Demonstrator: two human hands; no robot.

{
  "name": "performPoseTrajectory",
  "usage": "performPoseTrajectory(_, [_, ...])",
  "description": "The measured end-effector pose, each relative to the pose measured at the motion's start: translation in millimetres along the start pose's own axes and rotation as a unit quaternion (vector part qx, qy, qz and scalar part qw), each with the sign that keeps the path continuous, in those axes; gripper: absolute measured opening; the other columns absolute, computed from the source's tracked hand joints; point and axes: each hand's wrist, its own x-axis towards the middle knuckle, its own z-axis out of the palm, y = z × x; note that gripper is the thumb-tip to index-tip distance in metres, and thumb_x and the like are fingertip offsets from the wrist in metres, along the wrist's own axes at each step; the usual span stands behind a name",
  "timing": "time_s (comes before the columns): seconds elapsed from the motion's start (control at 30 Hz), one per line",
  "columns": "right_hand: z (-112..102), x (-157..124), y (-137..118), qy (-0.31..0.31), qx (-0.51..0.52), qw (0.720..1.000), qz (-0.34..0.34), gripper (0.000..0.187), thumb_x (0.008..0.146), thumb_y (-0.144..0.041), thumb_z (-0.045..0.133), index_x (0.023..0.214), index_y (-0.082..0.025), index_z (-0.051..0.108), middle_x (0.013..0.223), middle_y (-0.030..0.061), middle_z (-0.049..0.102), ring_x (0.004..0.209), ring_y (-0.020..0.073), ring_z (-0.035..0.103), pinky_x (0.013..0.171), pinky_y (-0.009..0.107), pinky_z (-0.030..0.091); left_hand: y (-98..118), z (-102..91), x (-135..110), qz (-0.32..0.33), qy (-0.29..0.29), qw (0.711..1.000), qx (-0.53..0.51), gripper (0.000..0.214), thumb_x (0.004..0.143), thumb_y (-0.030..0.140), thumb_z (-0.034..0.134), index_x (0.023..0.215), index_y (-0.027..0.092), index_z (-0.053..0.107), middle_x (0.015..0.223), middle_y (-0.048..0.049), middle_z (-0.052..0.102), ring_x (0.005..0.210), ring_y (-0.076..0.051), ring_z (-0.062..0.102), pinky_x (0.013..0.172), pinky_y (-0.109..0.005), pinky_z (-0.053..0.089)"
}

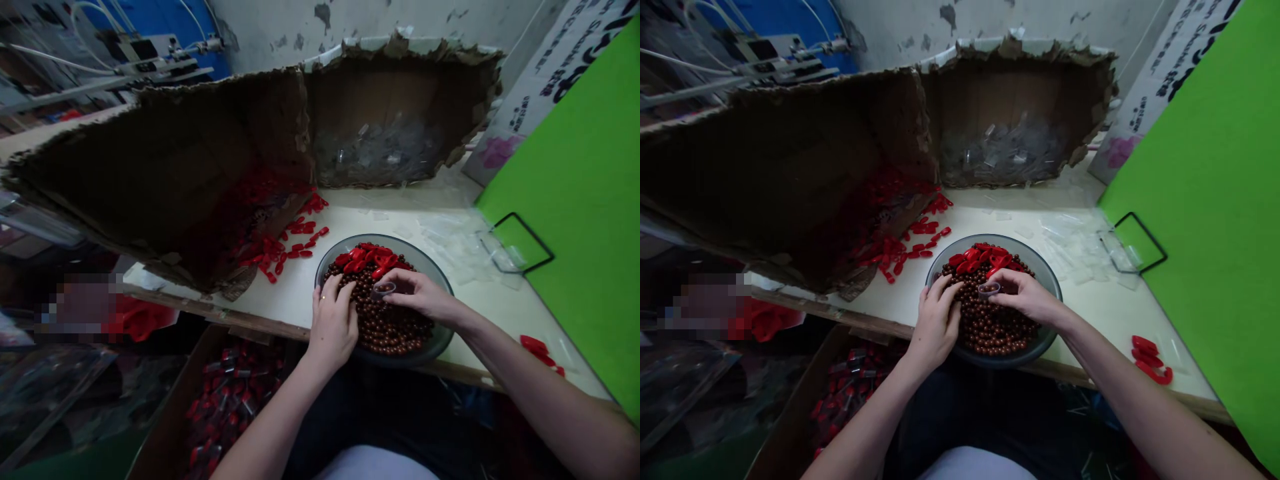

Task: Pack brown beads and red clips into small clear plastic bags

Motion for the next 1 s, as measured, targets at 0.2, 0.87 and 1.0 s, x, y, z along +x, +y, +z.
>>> performPoseTrajectory(0.2, [5.5, -6.7, -22.5, 0.079, 0.078, 0.993, -0.032, 0.030, 0.071, -0.034, 0.078, 0.095, -0.021, 0.065, 0.099, 0.0026, 0.072, 0.092, 0.0183, 0.067, 0.092, 0.036, 0.049, 16.7, -0.5, 21.0, 0.002, -0.062, 0.945, -0.320, 0.037, 0.085, 0.018, 0.055, 0.122, 0.018, 0.057, 0.127, -0.0103, 0.062, 0.119, -0.021, 0.057, 0.105, -0.037, 0.043])
performPoseTrajectory(0.87, [-25.8, 36.1, 19.5, 0.136, -0.489, 0.861, -0.015, 0.027, 0.082, -0.026, 0.063, 0.106, -0.015, 0.065, 0.102, 0.0121, 0.068, 0.095, 0.0251, 0.063, 0.085, 0.035, 0.047, 26.5, -4.1, 22.6, -0.157, -0.056, 0.755, -0.634, 0.028, 0.072, 0.026, 0.073, 0.094, 0.014, 0.061, 0.084, -0.0042, 0.071, 0.071, -0.015, 0.070, 0.070, -0.025, 0.052])
performPoseTrajectory(1.0, [-24.5, 42.3, 16.0, 0.120, -0.495, 0.860, -0.018, 0.020, 0.081, -0.020, 0.061, 0.099, -0.018, 0.069, 0.093, 0.0088, 0.066, 0.092, 0.0229, 0.062, 0.084, 0.032, 0.045, 12.7, -6.0, 24.5, -0.167, -0.008, 0.752, -0.638, 0.028, 0.074, 0.031, 0.072, 0.089, 0.015, 0.055, 0.084, -0.0046, 0.072, 0.076, -0.018, 0.071, 0.070, -0.026, 0.053])
